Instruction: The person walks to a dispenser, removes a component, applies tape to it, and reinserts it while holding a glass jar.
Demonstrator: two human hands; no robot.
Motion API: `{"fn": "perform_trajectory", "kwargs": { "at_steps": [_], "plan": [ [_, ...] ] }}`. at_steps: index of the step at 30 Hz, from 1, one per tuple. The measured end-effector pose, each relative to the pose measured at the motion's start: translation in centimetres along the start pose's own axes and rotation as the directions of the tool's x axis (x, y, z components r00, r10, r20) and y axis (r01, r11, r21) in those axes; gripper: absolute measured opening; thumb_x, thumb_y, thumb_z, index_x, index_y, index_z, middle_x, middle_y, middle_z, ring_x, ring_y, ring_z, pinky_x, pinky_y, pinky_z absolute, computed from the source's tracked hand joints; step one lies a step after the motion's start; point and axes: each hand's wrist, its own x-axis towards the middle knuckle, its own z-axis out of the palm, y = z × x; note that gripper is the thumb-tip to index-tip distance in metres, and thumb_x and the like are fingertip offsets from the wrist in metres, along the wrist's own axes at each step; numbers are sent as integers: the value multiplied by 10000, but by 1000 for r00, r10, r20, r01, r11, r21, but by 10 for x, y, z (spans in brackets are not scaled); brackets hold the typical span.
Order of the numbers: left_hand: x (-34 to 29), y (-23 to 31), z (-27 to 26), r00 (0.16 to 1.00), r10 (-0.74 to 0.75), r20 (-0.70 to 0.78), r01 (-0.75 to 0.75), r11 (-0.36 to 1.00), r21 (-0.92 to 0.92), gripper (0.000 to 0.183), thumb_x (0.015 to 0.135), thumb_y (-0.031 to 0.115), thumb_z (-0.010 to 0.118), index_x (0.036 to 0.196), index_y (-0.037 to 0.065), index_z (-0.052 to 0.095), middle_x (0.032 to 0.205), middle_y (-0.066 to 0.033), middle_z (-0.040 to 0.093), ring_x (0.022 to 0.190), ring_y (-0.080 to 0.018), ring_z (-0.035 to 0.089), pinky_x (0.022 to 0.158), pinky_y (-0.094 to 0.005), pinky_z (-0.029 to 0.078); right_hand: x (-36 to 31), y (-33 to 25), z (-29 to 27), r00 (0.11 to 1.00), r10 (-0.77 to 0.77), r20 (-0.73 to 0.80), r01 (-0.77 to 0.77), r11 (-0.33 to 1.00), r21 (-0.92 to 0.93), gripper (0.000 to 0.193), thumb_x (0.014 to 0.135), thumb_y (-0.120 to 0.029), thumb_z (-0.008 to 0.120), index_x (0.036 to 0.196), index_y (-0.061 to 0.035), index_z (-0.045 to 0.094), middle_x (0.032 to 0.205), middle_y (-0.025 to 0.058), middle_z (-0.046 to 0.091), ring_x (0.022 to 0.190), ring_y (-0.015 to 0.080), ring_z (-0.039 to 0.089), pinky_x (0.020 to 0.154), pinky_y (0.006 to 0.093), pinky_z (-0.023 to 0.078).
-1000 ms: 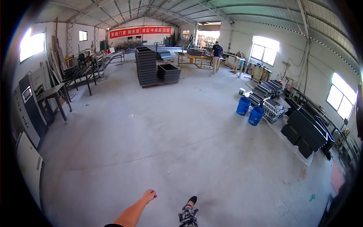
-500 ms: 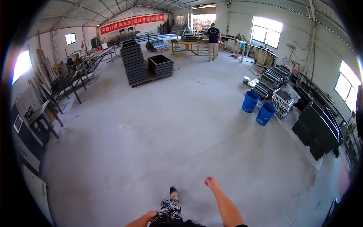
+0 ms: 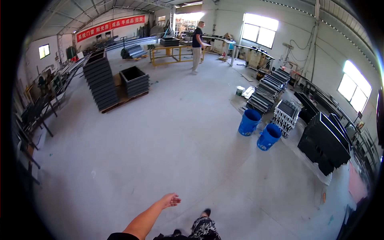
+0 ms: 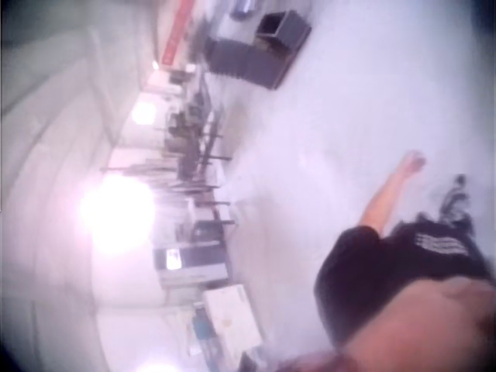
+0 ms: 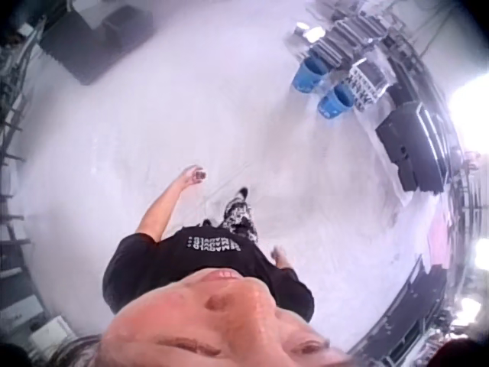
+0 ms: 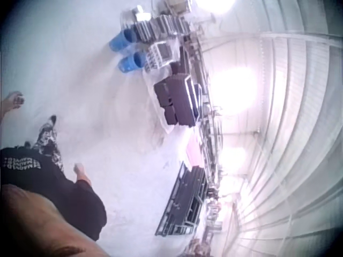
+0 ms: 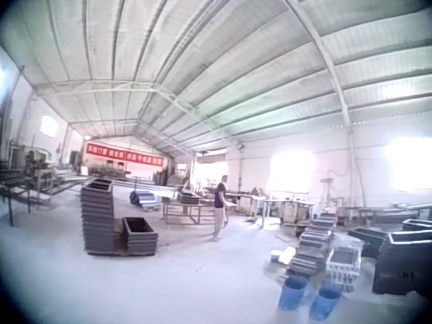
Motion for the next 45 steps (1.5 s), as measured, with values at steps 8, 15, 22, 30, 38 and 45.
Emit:
{"fn": "perform_trajectory", "kwargs": {
  "at_steps": [8, 15, 22, 30, 38, 45],
  "plan": [
    [187, 72, -51, 956, 97, -278, 165, 604, 780, 345, 834, 409, 539, 835, 87, 663, 818, -78, 670, 703, -189, 622, 657, -349, 503, 59, -175, -118, 988, 79, 135, -79, 997, -10, 302, 852, -301, 567, 1022, -60, 636, 916, 191, 624, 786, 335, 605, 722, 415, 499],
    [231, 85, -153, 771, -324, -548, 460, 879, 128, 283, 894, 312, 508, 1011, 68, 588, 985, -117, 695, 862, -232, 675, 639, -403, 530, 279, -566, -382, 838, -445, -317, 476, 879, 24, 250, 753, -268, 588, 854, -62, 690, 839, 201, 668, 875, 340, 647, 731, 449, 513],
    [345, 154, -173, 766, -365, -529, 472, 878, 79, 332, 962, 215, 424, 1142, 10, 611, 907, -159, 614, 856, -295, 598, 763, -465, 477, 317, -869, -589, 671, -607, -426, 741, 525, 419, 285, 856, -241, 541, 703, -25, 647, 621, 61, 639, 571, 149, 593, 548, 304, 466],
    [503, 482, -97, 876, 154, -457, 200, 746, 635, 298, 837, 294, 535, 702, 74, 684, 682, -84, 676, 585, -209, 633, 542, -364, 502, 502, -695, -487, 948, -315, 50, 319, 922, -220, 249, 763, -319, 591, 785, -89, 686, 904, 121, 690, 867, 294, 654, 713, 433, 507],
    [652, 729, -99, 830, 312, -463, 48, 786, 616, 271, 860, 272, 516, 897, 52, 670, 780, -78, 701, 649, -168, 658, 567, -335, 513, 466, -803, -601, 994, -87, 62, 83, 994, 69, 240, 763, -271, 551, 792, -77, 689, 808, 134, 680, 815, 299, 658, 716, 419, 513],
    [709, 822, -58, 853, -105, -512, 344, 849, 400, 259, 870, 262, 510, 923, 46, 644, 841, -94, 699, 761, -201, 672, 632, -403, 519, 662, -986, -781, 910, -406, 85, 403, 818, -411, 242, 764, -230, 517, 799, -66, 691, 725, 146, 672, 770, 304, 662, 718, 407, 517]
  ]
}}
